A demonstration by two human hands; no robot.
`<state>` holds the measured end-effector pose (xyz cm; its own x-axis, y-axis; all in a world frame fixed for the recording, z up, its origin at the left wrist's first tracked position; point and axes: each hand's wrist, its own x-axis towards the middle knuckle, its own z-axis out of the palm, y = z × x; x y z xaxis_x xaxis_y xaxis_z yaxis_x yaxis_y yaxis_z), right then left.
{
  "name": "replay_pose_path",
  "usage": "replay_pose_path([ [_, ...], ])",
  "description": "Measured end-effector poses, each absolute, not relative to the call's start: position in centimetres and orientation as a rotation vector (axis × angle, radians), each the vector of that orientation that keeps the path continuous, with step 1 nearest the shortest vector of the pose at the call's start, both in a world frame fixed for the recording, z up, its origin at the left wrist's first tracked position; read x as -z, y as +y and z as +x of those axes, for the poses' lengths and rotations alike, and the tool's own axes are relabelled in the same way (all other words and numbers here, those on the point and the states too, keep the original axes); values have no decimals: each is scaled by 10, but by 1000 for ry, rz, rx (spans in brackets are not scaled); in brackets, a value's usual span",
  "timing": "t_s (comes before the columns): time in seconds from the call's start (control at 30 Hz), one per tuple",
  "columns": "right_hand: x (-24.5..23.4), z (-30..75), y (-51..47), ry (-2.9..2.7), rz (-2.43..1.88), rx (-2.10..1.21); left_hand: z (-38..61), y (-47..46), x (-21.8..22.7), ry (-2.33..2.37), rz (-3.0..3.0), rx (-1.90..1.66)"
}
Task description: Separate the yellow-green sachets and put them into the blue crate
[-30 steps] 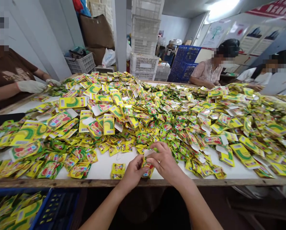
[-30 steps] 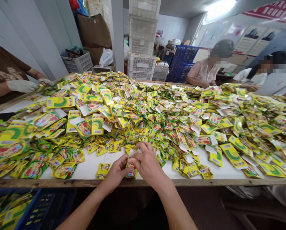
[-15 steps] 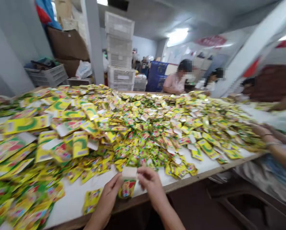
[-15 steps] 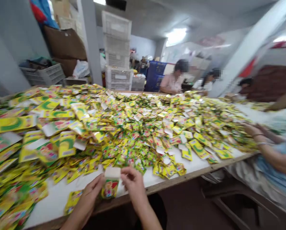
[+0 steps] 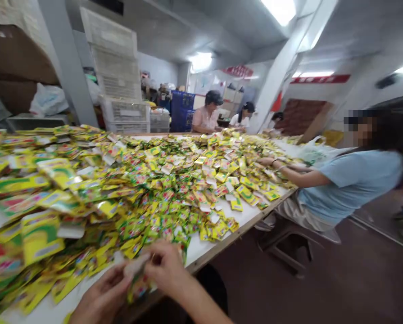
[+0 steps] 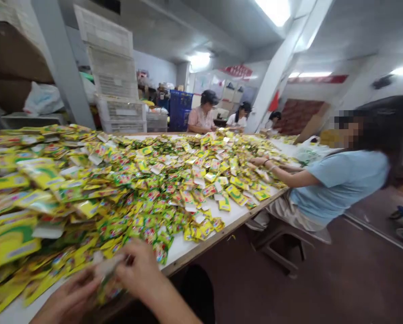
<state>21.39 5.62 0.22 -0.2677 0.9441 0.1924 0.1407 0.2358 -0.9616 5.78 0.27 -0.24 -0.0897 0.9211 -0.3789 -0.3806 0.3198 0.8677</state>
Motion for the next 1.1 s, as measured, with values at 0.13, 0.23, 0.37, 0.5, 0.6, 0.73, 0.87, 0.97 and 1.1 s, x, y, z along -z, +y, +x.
replay_pose_path([
  [0.13,-6,215,76,-1630,-848,-1353,66,10,-1,1494,1003,-1420],
  [0.23,-5,217,86,-1509,-881,-1614,67,16,2,1550,1170,-1451],
  [0.37,-6,217,88,-1507,-896,-1668,71,18,-1,1538,1220,-1442],
  [0.5,1,215,86,-1472,-916,-1556,70,18,0,1519,1367,-1446],
  [0.6,7,214,75,-1502,-852,-1433,64,13,7,1511,1626,-1467],
  [0.73,9,216,46,-1605,-824,-1079,56,1,20,1433,1924,-1472],
  [0.87,16,243,42,-1752,-847,-970,62,-2,24,1370,2006,-1412],
  [0.97,27,277,69,-1568,-1206,-772,70,2,18,1376,1987,-1310],
  [1.1,40,301,98,-1892,-1412,-604,34,-16,3,1732,1781,-1537],
])
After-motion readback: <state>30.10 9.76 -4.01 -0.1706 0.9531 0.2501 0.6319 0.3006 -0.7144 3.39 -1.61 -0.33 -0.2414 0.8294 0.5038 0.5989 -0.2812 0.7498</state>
